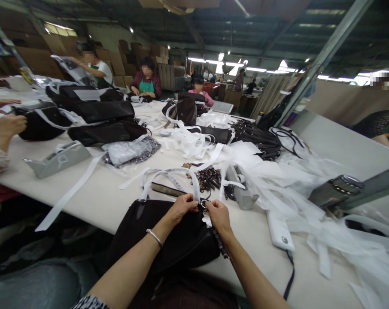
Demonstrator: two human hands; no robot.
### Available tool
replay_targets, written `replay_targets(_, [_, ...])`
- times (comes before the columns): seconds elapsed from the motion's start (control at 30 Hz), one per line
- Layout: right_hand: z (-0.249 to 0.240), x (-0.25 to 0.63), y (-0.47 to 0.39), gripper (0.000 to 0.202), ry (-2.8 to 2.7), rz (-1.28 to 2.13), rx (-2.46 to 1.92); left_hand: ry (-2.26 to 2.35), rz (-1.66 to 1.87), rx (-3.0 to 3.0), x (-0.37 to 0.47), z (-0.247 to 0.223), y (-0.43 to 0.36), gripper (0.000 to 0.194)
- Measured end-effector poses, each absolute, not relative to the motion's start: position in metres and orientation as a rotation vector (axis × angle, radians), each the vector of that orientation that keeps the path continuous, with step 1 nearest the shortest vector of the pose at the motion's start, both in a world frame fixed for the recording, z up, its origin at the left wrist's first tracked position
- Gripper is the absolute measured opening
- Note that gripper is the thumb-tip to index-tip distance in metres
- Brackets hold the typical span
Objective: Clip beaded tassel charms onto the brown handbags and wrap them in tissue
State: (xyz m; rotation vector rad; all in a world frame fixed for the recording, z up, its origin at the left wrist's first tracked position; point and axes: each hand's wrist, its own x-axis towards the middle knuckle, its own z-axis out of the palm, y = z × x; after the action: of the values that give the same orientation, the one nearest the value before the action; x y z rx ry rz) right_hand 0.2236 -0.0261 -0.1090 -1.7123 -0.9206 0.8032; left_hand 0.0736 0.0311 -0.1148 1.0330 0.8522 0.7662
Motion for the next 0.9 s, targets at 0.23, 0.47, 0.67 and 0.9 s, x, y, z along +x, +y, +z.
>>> replay_targets(0.23, [-0.109,0.221,-0.026,0.028,-1.042,0.695,-1.788,0.841,0.832,1.019,0.077,-0.119,0.03,0.032])
replay_targets(0.47, [-0.107,0.217,-0.024,0.028,-1.098,0.601,-1.844,0.864,0.862,1.069,0.079,-0.115,0.024,0.024])
replay_targets(0.67, [-0.106,0.217,-0.022,0.028,-1.123,0.567,-1.879,0.888,0.879,1.133,0.08,-0.116,0.021,0.019])
replay_targets(0.9, [-0.102,0.209,-0.024,0.026,-1.144,0.564,-1.888,0.957,0.895,1.204,0.083,-0.127,0.021,0.015])
